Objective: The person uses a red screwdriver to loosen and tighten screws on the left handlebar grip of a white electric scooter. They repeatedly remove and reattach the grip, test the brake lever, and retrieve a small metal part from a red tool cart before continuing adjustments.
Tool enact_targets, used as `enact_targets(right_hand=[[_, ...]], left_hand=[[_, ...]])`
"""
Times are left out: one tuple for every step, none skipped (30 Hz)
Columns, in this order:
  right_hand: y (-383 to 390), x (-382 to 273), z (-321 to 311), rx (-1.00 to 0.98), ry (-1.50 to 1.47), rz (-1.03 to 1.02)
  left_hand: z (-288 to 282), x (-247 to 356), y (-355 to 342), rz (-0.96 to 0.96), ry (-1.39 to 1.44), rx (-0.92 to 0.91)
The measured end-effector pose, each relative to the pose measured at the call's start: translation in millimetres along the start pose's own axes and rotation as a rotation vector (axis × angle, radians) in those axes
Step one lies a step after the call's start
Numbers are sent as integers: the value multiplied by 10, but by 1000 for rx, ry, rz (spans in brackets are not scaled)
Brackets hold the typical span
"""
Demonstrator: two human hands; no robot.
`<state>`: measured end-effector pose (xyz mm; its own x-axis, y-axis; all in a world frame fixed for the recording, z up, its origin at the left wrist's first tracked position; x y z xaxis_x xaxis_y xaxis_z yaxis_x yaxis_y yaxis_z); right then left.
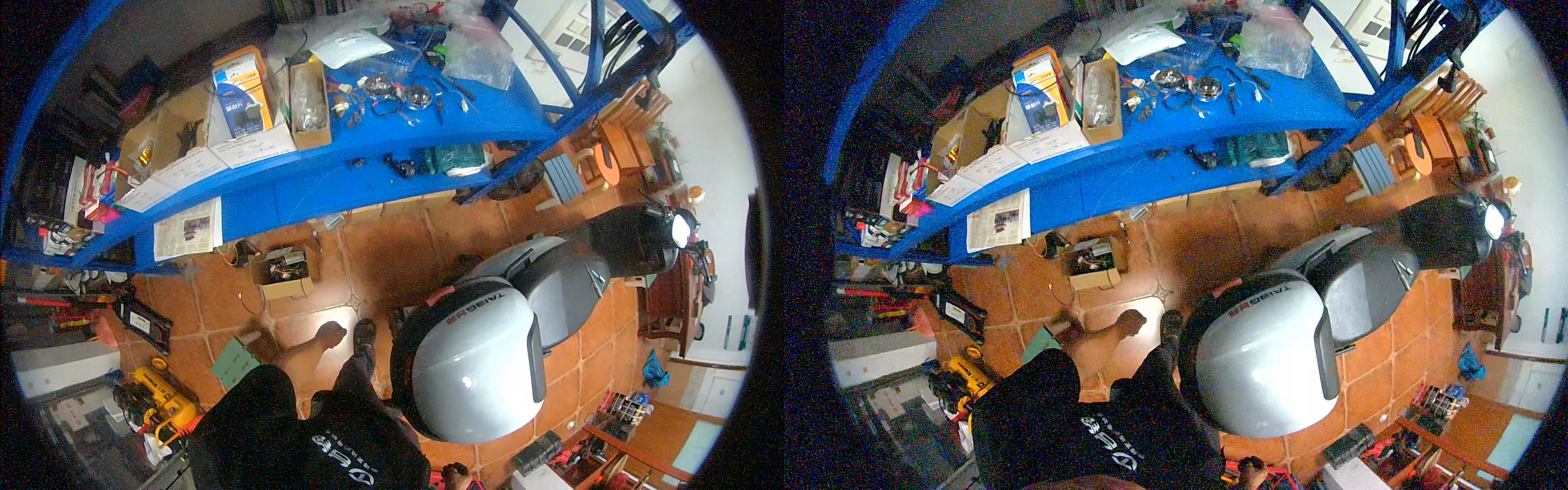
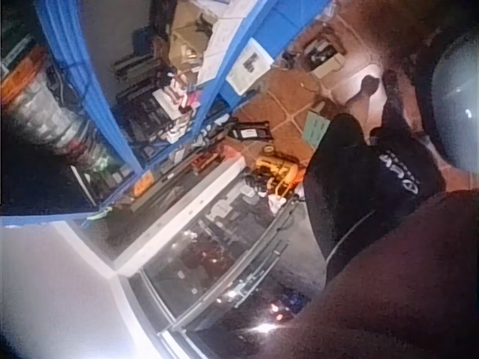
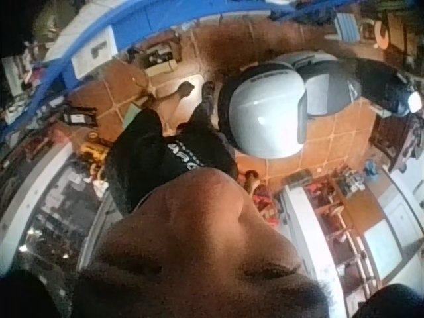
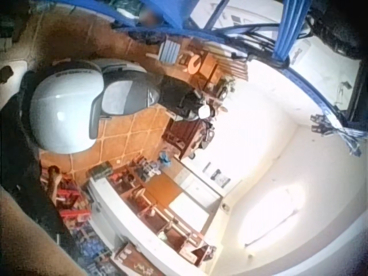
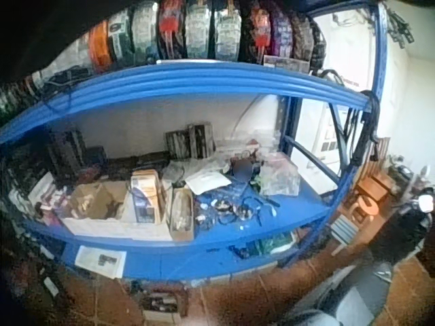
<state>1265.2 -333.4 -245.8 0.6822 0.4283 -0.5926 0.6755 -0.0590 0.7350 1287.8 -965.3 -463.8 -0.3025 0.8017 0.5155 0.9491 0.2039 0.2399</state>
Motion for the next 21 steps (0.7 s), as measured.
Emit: enact_targets(right_hand=[[-39,76,-32,-43,-11,5],[-1,4,17,-34,-13,-29],[40,-53,70,-25,-17,-61],[115,-156,132,-16,-20,-92],[201,57,-199,-42,140,-270],[152,17,-286,22,324,-357],[118,-61,-317,95,508,-445],[148,-125,-271,159,689,-517],[91,-260,5,-2,314,-166],[245,-112,-156,68,217,-136],[300,97,-216,114,110,-112],[365,316,-287,159,4,-87],[376,596,-458,130,517,-172],[342,1008,-513,110,-3,-150],[312,1119,-425,124,46,-86],[397,1311,-456,170,98,-14],[507,1452,-414,172,65,-55],[672,1618,-430,206,27,-93],[791,1726,-472,212,2,-135],[847,2036,-517,219,8,-71],[822,2681,-704,242,20,-7]], left_hand=[[82,-14,13,15,-20,-18],[123,-61,101,15,-54,-35],[168,-97,192,15,-90,-54],[202,-117,301,14,-125,-76],[371,63,396,46,-117,-122],[303,-29,400,-115,177,-201],[150,-8,393,-269,474,-277],[137,86,407,-312,469,-317],[59,61,412,-368,443,-334],[142,227,417,-398,455,-387],[154,322,384,-388,413,-378],[184,431,352,-381,372,-369],[248,533,362,-373,331,-366],[273,520,383,-386,288,-332],[262,555,390,-237,266,-221],[241,721,396,-220,288,-238],[189,897,417,-204,307,-259],[12,1231,397,-321,369,-394],[-8,1321,520,-281,355,-237],[16,1466,595,-217,340,-90],[92,1623,691,-143,341,50]])
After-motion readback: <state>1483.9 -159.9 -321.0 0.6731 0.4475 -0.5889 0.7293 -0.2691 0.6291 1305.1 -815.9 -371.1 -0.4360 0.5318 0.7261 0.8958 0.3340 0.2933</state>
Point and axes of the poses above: each hand's wrist, its own y-axis away from the middle knuckle, its own z-axis out of the palm, x = y × z, the point moved 9 cm from there along -y, towards the middle knuckle, and after that the axes turned 7 degrees about -x, right-handed, at the moved point
